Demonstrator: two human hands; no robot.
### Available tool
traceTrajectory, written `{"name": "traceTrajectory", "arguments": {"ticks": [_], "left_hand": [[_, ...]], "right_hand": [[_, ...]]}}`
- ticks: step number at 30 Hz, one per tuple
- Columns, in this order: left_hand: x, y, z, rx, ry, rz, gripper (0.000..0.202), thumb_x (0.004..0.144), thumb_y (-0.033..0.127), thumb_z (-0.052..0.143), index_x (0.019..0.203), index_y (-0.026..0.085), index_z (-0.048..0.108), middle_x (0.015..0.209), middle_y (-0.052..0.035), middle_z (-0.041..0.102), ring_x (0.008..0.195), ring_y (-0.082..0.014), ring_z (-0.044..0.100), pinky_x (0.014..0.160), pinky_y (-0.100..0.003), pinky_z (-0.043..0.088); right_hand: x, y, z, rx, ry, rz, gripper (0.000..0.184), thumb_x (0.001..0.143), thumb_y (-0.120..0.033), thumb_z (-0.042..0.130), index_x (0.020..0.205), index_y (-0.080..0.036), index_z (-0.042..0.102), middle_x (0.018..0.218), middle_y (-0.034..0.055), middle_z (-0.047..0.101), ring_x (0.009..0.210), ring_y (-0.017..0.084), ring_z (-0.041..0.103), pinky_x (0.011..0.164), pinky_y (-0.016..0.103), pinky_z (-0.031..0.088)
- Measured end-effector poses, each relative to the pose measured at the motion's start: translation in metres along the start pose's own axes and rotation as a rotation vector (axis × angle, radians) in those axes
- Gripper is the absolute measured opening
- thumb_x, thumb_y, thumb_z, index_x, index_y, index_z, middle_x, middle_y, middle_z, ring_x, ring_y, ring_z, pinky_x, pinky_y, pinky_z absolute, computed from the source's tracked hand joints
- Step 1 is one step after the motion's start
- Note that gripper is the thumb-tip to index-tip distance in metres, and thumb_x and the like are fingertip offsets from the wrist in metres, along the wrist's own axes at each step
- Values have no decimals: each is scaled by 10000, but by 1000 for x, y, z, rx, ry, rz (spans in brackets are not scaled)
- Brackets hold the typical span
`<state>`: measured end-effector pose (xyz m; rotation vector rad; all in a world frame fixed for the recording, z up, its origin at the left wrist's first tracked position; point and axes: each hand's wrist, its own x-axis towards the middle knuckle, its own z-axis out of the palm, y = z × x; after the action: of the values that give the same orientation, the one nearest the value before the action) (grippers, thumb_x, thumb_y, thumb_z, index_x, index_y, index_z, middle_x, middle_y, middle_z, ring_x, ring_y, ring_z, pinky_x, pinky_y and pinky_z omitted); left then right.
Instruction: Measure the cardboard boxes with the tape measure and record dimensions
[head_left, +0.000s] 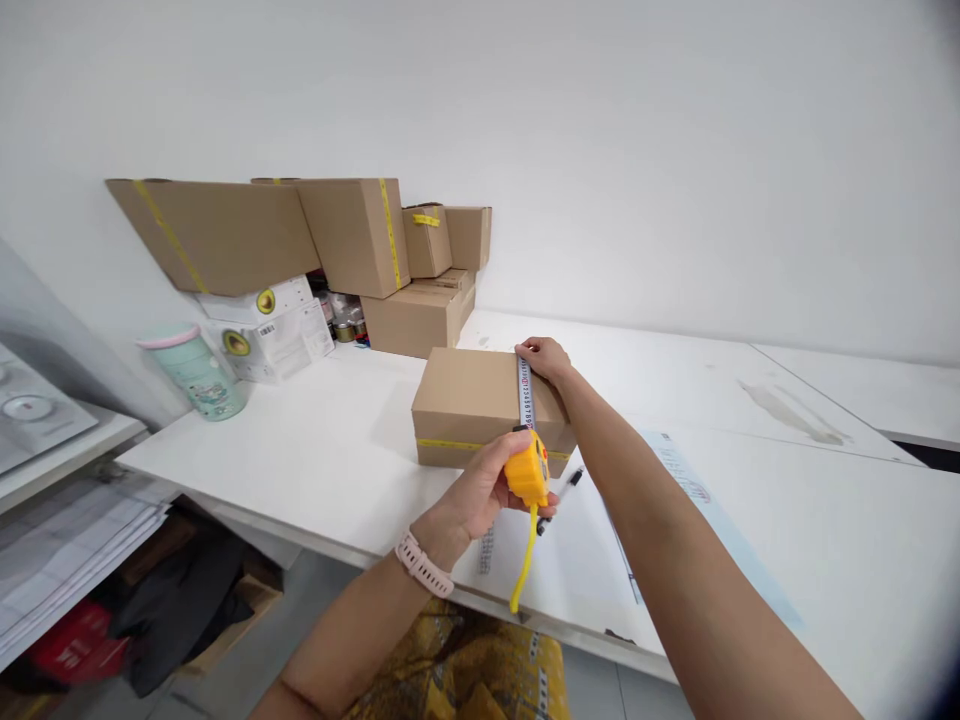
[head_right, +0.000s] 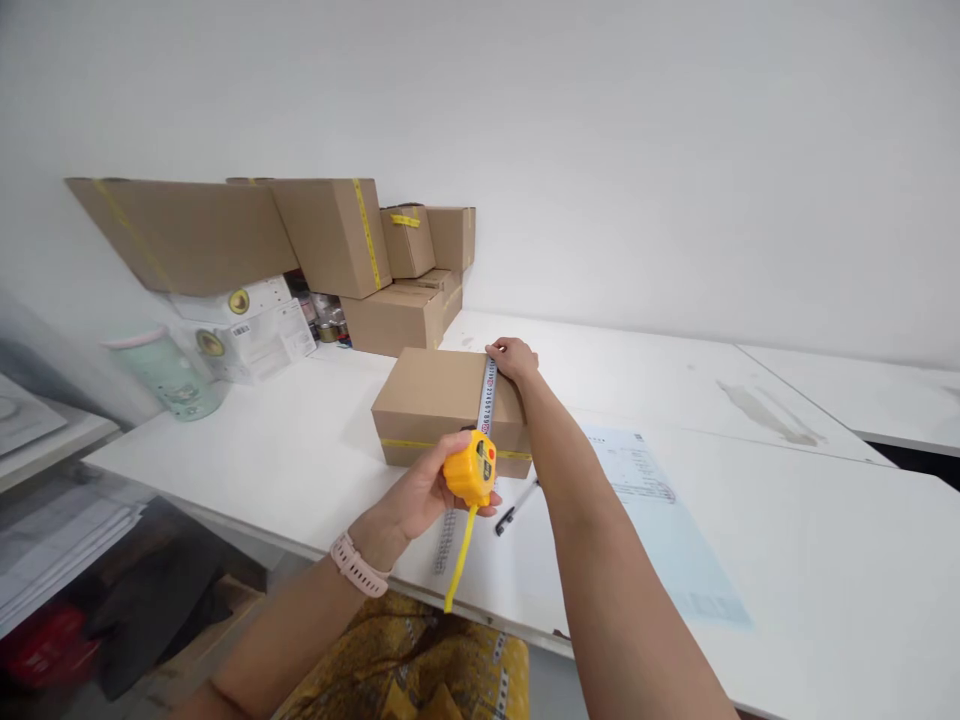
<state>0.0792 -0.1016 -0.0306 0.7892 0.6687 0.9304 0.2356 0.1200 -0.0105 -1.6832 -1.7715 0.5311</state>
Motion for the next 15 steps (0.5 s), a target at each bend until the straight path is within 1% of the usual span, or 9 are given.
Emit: {"name": "traceTrajectory", "arguments": {"ticks": [5,9,11,13,15], "left_hand": [[-15,-11,5,10,-1,-7,541,676,630,813,928,189,625,830,-47,664,688,-215,722,649,-378,620],[-22,-18,8,-31,31,-22,611,612,643,856,965,202,623,862,-36,655,699,-224,731,643,-379,622],[-21,-18,9,-34,29,-20,620,619,648,852,992,203,634,879,-40,653,706,-227,734,651,-385,624],[-22,-16,8,-26,17,-17,593,653,640,833,1006,205,641,901,-48,653,717,-229,737,663,-390,626],[-29,-13,2,3,15,8,565,677,630,819,1011,213,635,933,-54,656,715,-229,738,656,-386,626]], "right_hand": [[-2,1,-1,9,-27,-17,179,872,-372,603,795,-244,702,900,50,750,953,255,641,908,383,458],[-2,0,3,35,-32,-19,154,856,-356,622,782,-241,691,890,55,741,959,262,635,925,395,452],[0,0,4,63,-30,-16,150,845,-361,645,783,-232,691,901,62,740,963,264,636,925,393,455],[1,0,2,117,-36,-19,200,858,-409,642,820,-221,699,930,69,745,946,257,644,895,375,476],[0,3,-5,192,-34,-29,332,918,-513,555,947,-220,709,1031,75,754,956,240,655,858,344,502]]}}
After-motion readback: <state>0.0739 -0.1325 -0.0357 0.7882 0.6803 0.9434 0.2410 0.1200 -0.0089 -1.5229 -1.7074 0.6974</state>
